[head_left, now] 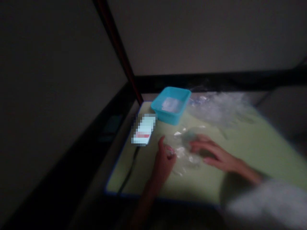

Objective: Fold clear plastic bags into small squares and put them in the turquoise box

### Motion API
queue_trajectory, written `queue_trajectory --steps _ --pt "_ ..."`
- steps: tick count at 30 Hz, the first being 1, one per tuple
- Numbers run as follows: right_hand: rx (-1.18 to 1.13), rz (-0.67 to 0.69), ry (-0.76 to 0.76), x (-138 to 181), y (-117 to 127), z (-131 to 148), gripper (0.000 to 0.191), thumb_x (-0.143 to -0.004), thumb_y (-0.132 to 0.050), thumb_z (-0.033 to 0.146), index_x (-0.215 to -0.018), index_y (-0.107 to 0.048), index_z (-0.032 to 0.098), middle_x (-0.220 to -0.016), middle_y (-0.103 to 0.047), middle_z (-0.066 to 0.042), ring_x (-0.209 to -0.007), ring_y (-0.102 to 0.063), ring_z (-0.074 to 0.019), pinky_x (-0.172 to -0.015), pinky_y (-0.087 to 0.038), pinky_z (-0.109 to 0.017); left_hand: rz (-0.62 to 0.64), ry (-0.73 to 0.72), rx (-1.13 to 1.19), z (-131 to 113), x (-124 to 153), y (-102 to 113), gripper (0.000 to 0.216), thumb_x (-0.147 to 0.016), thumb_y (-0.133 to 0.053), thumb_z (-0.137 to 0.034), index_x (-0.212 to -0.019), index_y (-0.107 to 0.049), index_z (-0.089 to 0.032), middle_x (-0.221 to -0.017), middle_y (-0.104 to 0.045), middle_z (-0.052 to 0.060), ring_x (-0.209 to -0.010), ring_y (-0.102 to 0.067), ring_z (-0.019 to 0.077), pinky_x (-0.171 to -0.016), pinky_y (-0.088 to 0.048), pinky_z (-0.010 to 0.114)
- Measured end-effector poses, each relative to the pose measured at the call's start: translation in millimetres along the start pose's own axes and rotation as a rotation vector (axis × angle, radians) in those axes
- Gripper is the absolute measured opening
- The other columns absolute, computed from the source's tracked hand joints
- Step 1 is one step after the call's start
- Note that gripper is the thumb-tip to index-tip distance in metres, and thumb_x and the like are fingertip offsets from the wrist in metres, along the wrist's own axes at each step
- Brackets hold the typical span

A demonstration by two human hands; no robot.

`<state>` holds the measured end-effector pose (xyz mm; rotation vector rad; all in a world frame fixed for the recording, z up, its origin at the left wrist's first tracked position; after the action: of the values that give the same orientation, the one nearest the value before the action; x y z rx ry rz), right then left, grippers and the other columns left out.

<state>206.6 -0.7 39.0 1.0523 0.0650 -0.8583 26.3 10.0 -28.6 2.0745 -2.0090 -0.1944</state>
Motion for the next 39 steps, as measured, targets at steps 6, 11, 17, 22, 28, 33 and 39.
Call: queue_trajectory --steps 6,11,17,22,28,33,39 --pt "0.635 -0.031 -0.252 9.2 32.3 -41.1 0.031 -0.094 -0.041 0.034 -0.087 -0.065 0.016 -0.078 -0.068 -0.009 -0.085 -0.062 -0.0266 -0.104 -0.016 -0.065 0.001 0.006 -0.057 -1.9 1.5 1.4 0.079 -0.069 -0.055 -0.001 -0.138 -0.024 -0.022 -0.084 -0.057 -0.003 -0.072 -0.061 0.012 -0.07 -0.05 0.024" --pt "0.327 -0.228 -0.221 6.7 39.9 -25.5 0.022 -0.093 -0.044 0.03 -0.098 -0.061 0.017 -0.092 -0.066 -0.009 -0.088 -0.062 -0.0226 -0.088 -0.047 -0.042 -0.003 0.043 -0.108 -1.4 2.5 0.9 0.077 -0.069 -0.056 -0.002 -0.138 -0.026 -0.022 -0.088 -0.058 -0.001 -0.072 -0.061 0.0127 -0.069 -0.05 0.024" --pt "-0.066 0.164 -0.199 -4.3 -30.5 -8.2 0.04 -0.095 -0.041 0.04 -0.129 -0.044 0.019 -0.124 -0.056 -0.012 -0.116 -0.052 -0.0235 -0.094 -0.045 -0.039 -0.006 0.026 -0.112 -1.8 2.5 1.1 0.076 -0.069 -0.056 -0.002 -0.137 -0.027 -0.021 -0.085 -0.058 -0.002 -0.071 -0.062 0.0128 -0.07 -0.051 0.024" --pt "-0.301 0.398 -0.276 4.3 -34.8 -24.5 0.036 -0.095 -0.039 0.046 -0.095 -0.06 0.018 -0.078 -0.06 -0.002 -0.072 -0.057 -0.0148 -0.063 -0.045 -0.026 -0.006 0.021 -0.138 -6.4 1.8 1.2 0.075 -0.07 -0.056 -0.001 -0.137 -0.029 -0.019 -0.087 -0.06 0.0 -0.076 -0.063 0.0142 -0.071 -0.051 0.025" --pt "-0.188 0.559 -0.507 40.8 -7.2 -58.4 0.058 -0.09 -0.042 0.056 -0.048 -0.05 0.017 -0.042 -0.034 0.005 -0.041 -0.032 -0.0083 -0.043 -0.024 -0.024 0.033 0.018 -0.207 -5.7 6.3 2.4 0.074 -0.072 -0.055 -0.002 -0.138 -0.025 -0.018 -0.092 -0.061 0.003 -0.082 -0.065 0.0171 -0.074 -0.053 0.029" --pt "0.106 0.233 -0.511 26.2 25.4 -56.2 0.05 -0.094 -0.037 0.047 -0.06 -0.059 0.017 -0.051 -0.052 0.0 -0.048 -0.048 -0.0126 -0.048 -0.036 -0.026 -0.11 -0.268 -0.554 -30.1 17.7 16.0 0.076 -0.074 -0.062 -0.007 -0.14 -0.026 -0.019 -0.134 -0.042 0.017 -0.125 -0.046 0.0297 -0.099 -0.043 0.045" --pt "0.109 0.21 -0.206 -3.7 -25.7 -6.2 0.041 -0.097 -0.036 0.035 -0.127 -0.054 0.015 -0.132 -0.055 -0.013 -0.123 -0.049 -0.0221 -0.103 -0.04 -0.037 0.2 -0.596 -0.943 -47.8 24.5 -22.3 0.066 -0.079 -0.067 -0.024 -0.135 -0.036 -0.009 -0.143 -0.038 0.021 -0.136 -0.032 0.032 -0.109 -0.034 0.045"
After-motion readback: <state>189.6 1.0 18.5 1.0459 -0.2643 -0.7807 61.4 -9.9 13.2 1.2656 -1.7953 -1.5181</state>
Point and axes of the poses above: each hand's wrist, its own x-axis away from the middle knuckle, its own y-axis out of the back of the hand, z = x × y, the point moved 7 cm from there along -x, towards the middle knuckle
